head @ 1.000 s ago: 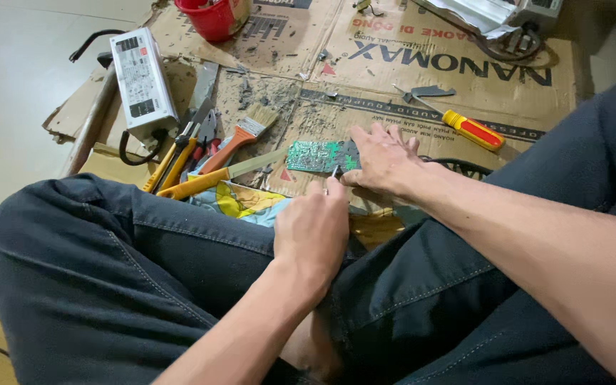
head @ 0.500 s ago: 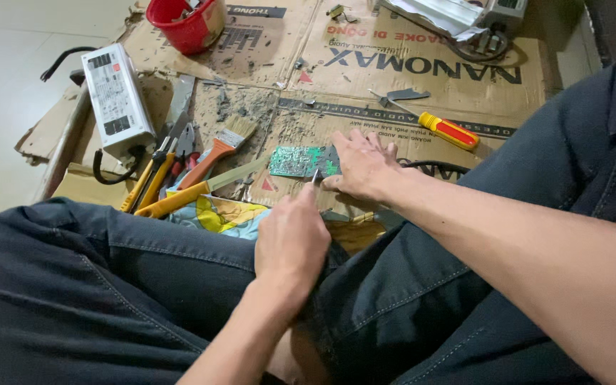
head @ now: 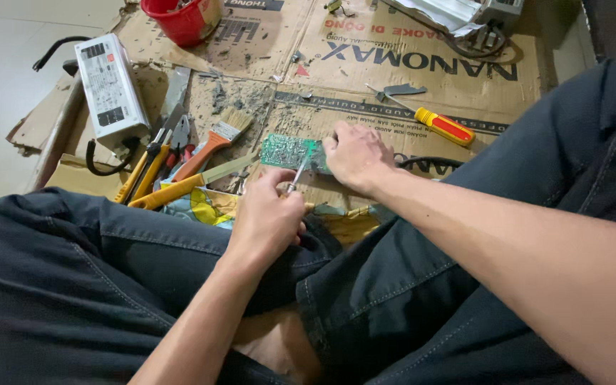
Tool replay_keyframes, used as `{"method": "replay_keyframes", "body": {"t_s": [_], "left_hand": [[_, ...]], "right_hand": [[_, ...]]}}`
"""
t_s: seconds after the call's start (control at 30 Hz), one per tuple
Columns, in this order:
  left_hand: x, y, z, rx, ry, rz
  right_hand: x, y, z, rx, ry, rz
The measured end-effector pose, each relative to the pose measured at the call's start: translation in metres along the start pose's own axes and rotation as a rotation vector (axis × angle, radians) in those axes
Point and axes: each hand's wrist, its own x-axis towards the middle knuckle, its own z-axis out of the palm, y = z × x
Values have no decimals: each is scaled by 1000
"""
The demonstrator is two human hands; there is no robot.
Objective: The person sits on the floor and uses a small metal tool to scrape and clean the surface of a green circuit board. The board is placed on a cloth on the floor, and the person repeatedly scrapes different areas of the board.
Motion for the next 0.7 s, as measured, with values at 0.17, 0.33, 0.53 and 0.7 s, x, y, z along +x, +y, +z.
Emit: {"method": "replay_keyframes", "body": {"t_s": [0.17, 0.33, 0.53, 0.7], "left_hand": [[8, -18, 4, 224, 11, 84], [7, -22, 9, 155, 72, 129], [2, -14, 8, 253, 103, 51], [17, -30, 13, 231, 106, 115]], "right_hand": [[-31, -22, -26, -24, -166, -25], [-17, -14, -16, -83, -217, -65], [-18, -8, -7, -92, -266, -69], [-12, -2, 1, -188, -241, -130]]}}
